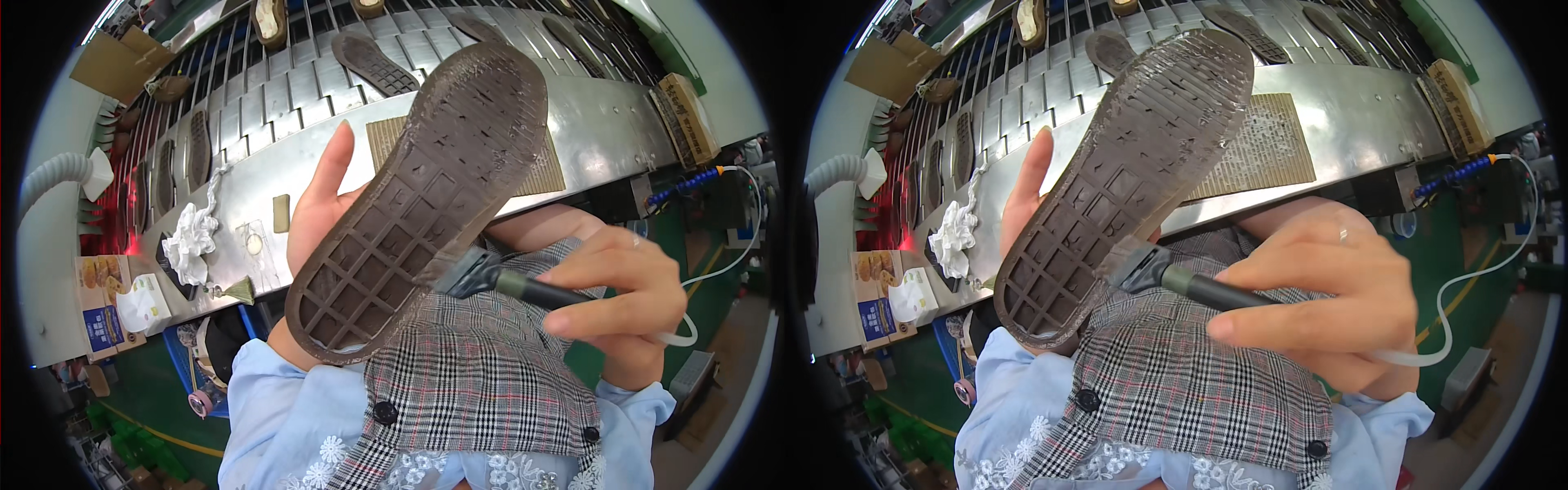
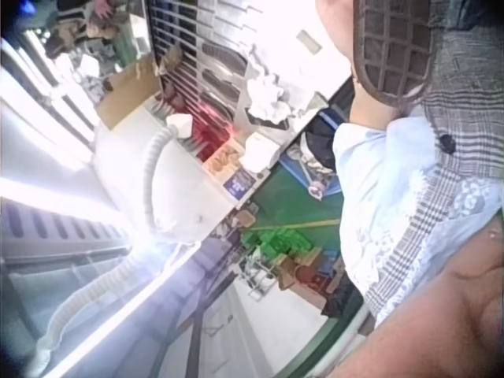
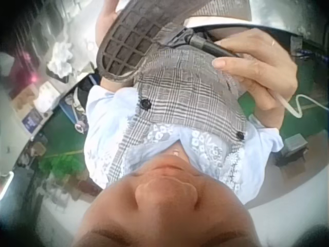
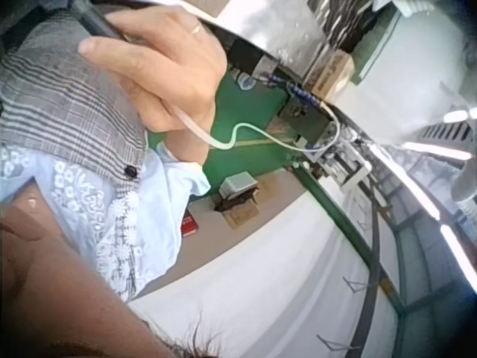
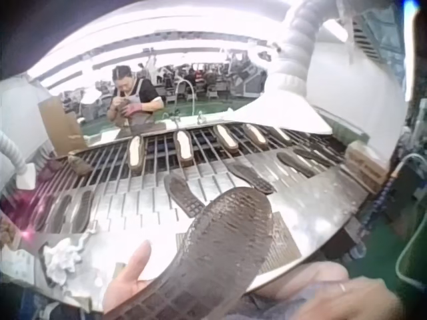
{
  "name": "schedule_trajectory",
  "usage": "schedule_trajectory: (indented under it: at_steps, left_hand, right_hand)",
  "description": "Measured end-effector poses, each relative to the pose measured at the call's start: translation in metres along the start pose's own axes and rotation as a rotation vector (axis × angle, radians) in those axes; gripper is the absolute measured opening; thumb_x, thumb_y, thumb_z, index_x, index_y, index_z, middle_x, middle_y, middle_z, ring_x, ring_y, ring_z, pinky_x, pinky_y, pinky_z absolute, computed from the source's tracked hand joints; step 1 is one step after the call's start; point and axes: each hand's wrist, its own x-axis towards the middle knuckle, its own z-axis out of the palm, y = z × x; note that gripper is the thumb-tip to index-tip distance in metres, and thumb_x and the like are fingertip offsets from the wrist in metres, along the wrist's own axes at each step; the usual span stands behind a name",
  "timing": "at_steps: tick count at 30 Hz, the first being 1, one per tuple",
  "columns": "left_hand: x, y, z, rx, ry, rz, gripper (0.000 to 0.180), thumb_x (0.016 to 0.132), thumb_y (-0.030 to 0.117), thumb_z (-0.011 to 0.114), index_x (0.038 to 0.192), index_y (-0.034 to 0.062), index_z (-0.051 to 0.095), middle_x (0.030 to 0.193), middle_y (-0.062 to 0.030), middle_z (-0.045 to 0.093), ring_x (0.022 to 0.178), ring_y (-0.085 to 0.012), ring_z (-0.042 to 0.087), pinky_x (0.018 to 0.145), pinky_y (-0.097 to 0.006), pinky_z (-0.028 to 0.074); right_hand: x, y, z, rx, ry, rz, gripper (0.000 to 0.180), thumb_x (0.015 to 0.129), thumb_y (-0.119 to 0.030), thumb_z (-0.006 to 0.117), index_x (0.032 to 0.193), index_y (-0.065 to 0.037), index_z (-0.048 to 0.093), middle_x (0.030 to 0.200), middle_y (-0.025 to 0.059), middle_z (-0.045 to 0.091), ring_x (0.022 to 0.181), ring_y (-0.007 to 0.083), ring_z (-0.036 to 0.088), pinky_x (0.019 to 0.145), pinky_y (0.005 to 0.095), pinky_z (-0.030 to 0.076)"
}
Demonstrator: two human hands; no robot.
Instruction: The person cleans the soles of multiple shoes using a brush and a cleaning solution. They pick up each shoe from a metal rack, scrub the sole thoroughly, and then place it back on the rack. The person occasionally wipes the brush on a cloth during the process.
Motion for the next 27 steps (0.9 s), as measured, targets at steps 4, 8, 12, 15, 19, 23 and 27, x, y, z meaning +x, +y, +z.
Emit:
schedule_trajectory:
  at_steps: [4,8,12,15,19,23,27]
  left_hand:
    - [-0.006,0.001,0.001,0.028,0.064,0.017,0.084,0.097,0.065,0.026,0.152,0.0017,0.025,0.148,-0.0331,0.033,0.132,-0.0472,0.043,0.105,-0.057,0.043]
    - [-0.011,0.008,-0.01,-0.213,-0.2,-0.087,0.087,0.096,0.068,0.025,0.153,0.0019,0.021,0.15,-0.0316,0.032,0.134,-0.0485,0.039,0.107,-0.059,0.039]
    - [-0.01,0.007,-0.011,-0.198,-0.318,-0.081,0.091,0.096,0.068,0.029,0.149,-0.0056,0.022,0.15,-0.0316,0.031,0.133,-0.0453,0.042,0.106,-0.055,0.042]
    - [-0.008,0.002,0.0,-0.22,-0.343,-0.068,0.092,0.096,0.069,0.03,0.15,-0.0054,0.021,0.151,-0.0305,0.029,0.136,-0.0446,0.039,0.11,-0.055,0.039]
    - [-0.013,0.002,0.006,-0.17,-0.271,-0.043,0.092,0.095,0.069,0.031,0.15,-0.0044,0.02,0.152,-0.0288,0.029,0.138,-0.0435,0.037,0.112,-0.055,0.035]
    - [-0.014,-0.001,0.008,-0.153,-0.24,-0.013,0.093,0.095,0.07,0.031,0.151,-0.0039,0.02,0.153,-0.0273,0.029,0.138,-0.0427,0.037,0.112,-0.054,0.035]
    - [-0.012,-0.003,0.019,-0.15,-0.187,0.059,0.094,0.095,0.07,0.029,0.151,-0.0041,0.018,0.153,-0.0272,0.029,0.138,-0.0419,0.038,0.112,-0.054,0.036]
  right_hand:
    - [0.001,-0.007,-0.004,-0.03,-0.004,0.057,0.016,0.073,-0.016,0.066,0.082,-0.008,0.076,0.083,0.0155,0.071,0.066,0.0238,0.065,0.059,0.0304,0.049]
    - [-0.002,-0.004,-0.013,0.011,-0.049,0.003,0.025,0.067,-0.012,0.066,0.089,-0.003,0.076,0.087,0.0184,0.071,0.071,0.0286,0.067,0.064,0.0331,0.051]
    - [-0.002,-0.005,-0.016,-0.002,-0.039,0.065,0.024,0.07,-0.011,0.067,0.091,-0.004,0.077,0.092,0.0187,0.071,0.075,0.0297,0.067,0.07,0.0368,0.052]
    - [-0.003,-0.008,-0.019,0.001,-0.021,0.093,0.023,0.073,-0.016,0.068,0.092,-0.005,0.077,0.092,0.0179,0.071,0.075,0.0299,0.067,0.069,0.0374,0.052]
    - [-0.005,-0.004,-0.019,-0.031,0.071,0.069,0.027,0.073,-0.02,0.065,0.092,-0.005,0.077,0.09,0.0184,0.071,0.072,0.0289,0.066,0.065,0.0362,0.051]
    - [-0.002,0.002,-0.031,0.019,0.003,0.014,0.026,0.071,-0.016,0.068,0.092,-0.004,0.077,0.09,0.0192,0.071,0.074,0.0297,0.068,0.065,0.0355,0.052]
    - [0.004,0.011,-0.04,-0.009,-0.043,0.018,0.027,0.068,-0.015,0.069,0.091,-0.003,0.077,0.086,0.0209,0.071,0.073,0.0301,0.068,0.064,0.0346,0.052]
